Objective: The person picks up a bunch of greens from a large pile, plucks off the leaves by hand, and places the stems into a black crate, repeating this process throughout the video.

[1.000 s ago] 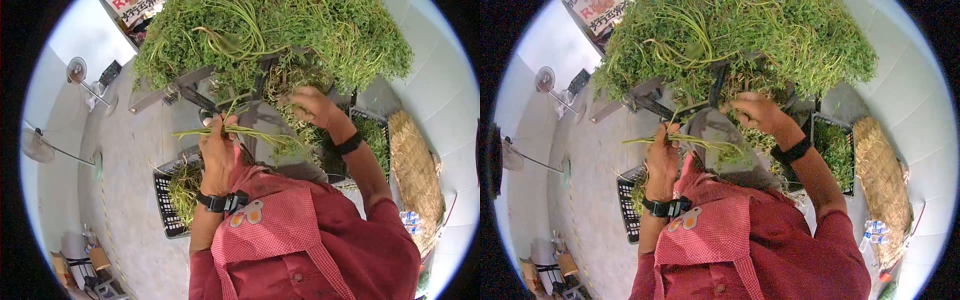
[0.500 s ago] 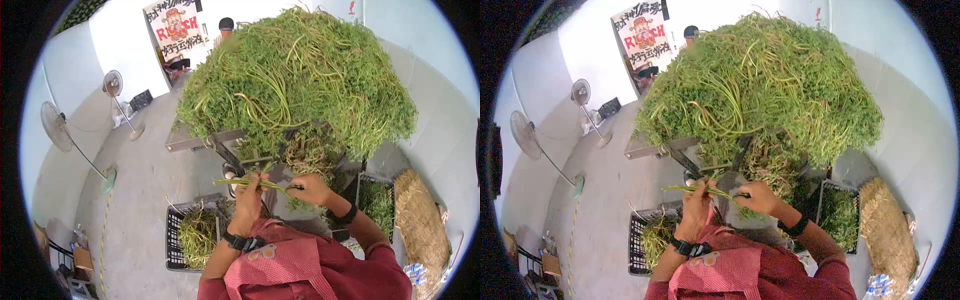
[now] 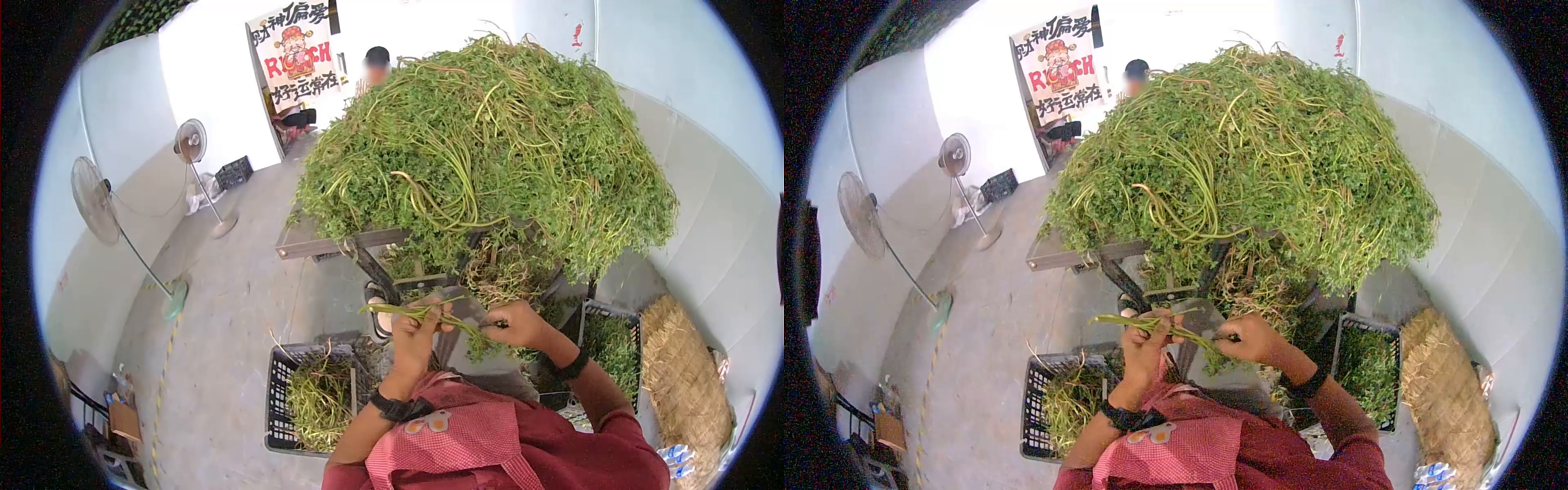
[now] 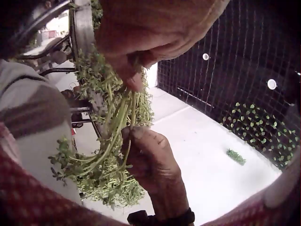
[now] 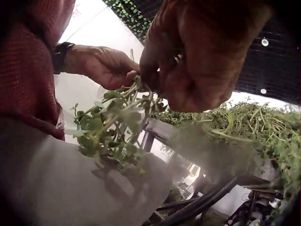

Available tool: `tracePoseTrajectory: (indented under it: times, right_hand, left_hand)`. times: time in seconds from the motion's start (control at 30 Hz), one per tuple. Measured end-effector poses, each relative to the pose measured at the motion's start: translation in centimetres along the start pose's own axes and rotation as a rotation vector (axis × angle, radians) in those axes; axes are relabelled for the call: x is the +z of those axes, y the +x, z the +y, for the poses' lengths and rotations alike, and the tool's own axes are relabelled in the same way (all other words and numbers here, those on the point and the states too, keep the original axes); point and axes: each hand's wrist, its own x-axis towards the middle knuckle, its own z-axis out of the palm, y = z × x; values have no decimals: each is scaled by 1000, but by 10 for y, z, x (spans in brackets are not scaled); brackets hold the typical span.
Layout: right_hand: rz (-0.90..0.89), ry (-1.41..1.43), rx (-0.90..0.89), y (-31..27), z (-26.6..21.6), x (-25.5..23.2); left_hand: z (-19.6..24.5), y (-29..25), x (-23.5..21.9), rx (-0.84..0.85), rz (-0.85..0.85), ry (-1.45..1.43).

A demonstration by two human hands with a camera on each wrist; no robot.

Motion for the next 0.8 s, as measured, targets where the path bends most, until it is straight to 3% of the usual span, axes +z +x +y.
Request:
tracePoseTrajectory:
  times: [0.07,0.2,0.3,0.37,0.43,0.5,0.57,0.63,0.73,0.8]
  right_hand:
    - [-41,90,80,-2,1,1]
    - [-90,226,64,-7,3,6]
    - [-225,379,168,-7,-9,0]
    - [-347,559,423,-7,-10,-2]
    - [-280,628,345,-5,5,6]
    - [-246,690,263,-3,9,2]
    - [-167,570,212,3,14,-1]
    - [90,-21,-234,11,44,8]
    - [-25,-157,-39,14,11,-4]
    - [-67,-296,44,18,5,0]
  left_hand:
    - [-1,-1,0,8,2,3]
    - [-3,-1,-3,-7,-22,30]
    - [-2,-2,-1,14,-19,18]
    - [1,-3,0,15,-7,44]
    - [0,-2,-1,-1,8,78]
    - [-6,-1,-3,148,2,154]
    - [-4,0,-4,53,51,194]
    - [5,1,1,38,108,279]
    - [3,1,5,-47,161,182]
    - [2,4,2,-3,126,207]
